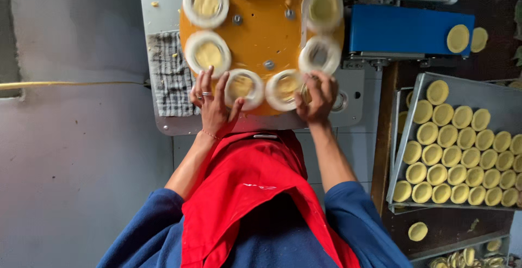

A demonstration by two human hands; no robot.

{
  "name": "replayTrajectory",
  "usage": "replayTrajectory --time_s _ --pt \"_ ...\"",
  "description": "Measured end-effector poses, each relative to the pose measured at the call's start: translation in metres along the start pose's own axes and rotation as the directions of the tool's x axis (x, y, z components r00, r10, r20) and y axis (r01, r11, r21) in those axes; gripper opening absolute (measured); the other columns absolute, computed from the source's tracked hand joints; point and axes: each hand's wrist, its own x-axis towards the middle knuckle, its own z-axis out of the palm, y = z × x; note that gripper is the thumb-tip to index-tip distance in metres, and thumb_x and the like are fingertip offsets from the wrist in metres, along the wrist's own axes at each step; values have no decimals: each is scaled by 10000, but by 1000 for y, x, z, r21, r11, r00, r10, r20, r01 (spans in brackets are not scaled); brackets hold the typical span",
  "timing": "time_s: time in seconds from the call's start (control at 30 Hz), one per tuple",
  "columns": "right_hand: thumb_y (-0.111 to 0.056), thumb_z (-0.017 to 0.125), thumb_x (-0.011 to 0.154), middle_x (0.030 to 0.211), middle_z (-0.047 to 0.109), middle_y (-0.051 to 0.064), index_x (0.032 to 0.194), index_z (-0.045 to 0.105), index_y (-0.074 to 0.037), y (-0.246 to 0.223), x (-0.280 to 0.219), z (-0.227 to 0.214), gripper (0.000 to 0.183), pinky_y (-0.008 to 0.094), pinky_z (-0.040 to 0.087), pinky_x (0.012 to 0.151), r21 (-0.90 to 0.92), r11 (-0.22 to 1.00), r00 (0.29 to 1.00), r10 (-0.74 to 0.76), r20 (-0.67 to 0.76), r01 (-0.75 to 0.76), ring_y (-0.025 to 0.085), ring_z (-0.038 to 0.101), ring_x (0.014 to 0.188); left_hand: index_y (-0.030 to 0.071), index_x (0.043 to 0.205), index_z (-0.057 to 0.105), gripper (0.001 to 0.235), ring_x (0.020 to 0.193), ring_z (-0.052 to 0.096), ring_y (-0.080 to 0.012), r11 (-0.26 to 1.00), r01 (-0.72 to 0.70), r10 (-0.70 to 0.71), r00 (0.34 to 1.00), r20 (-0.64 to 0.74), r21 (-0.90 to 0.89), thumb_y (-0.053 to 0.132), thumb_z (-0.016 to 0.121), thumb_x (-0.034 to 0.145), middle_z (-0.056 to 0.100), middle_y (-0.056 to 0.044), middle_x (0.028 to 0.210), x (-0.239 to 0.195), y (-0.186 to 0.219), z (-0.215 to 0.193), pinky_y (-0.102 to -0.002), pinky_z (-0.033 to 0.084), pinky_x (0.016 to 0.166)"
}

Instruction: The person prepares pastry shells by placing them into circular molds on a rotating machine, then removing them and stacking them onto trays.

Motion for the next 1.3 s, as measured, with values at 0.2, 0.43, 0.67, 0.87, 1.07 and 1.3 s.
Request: replayTrajectory --time_s 0.2,0.43,0.67,0.87,1.07,1.3 --pt "-370 644 948 1103 705 148 1159 758 -55 -29 42 1 395 455 509 944 32 998 996 55 -77 -53 337 704 1000 168 1530 519 711 1538 263 -341 994 -71 62 992 109 80 661 490 1019 416 -139 1622 3 5 -3 -539 -9 1137" --pt "-311 790 891 1067 716 163 1091 744 -14 -28 37 -5 361 445 540 893 207 962 971 208 -120 -180 355 711 982 203 1514 538 707 1535 276 -360 970 -118 94 988 119 212 690 499 1004 399 -160 1631 12 12 -8 -553 6 1121" --pt "-370 524 971 1134 710 85 1191 699 -108 16 20 -33 385 288 534 688 486 555 488 830 -271 -675 192 670 1011 157 1555 501 770 1547 250 -381 962 -99 61 986 152 255 691 501 1001 370 -215 1646 13 16 -11 -586 4 1112" --pt "-407 435 1064 1293 646 186 1384 568 -40 69 80 0 506 422 530 980 163 960 973 230 -1 -227 348 651 1181 144 1529 501 728 1532 303 -345 984 -28 -3 985 172 174 655 495 1010 379 -177 1642 9 29 -10 -545 53 1141" --pt "-418 581 1107 1674 323 196 1626 177 -84 75 72 23 738 564 249 1296 52 947 905 285 315 -316 376 355 1556 121 1472 514 678 1505 354 -325 995 10 -27 985 172 100 601 533 993 417 -153 1606 19 61 -9 -543 168 1137" --pt "-471 773 849 1348 626 169 1381 580 -41 9 -4 -32 711 756 141 1160 96 981 934 130 333 -170 392 556 1345 129 1447 533 760 1457 394 -344 999 15 -12 996 94 -28 508 804 846 441 -144 1588 22 111 31 -521 85 1130"
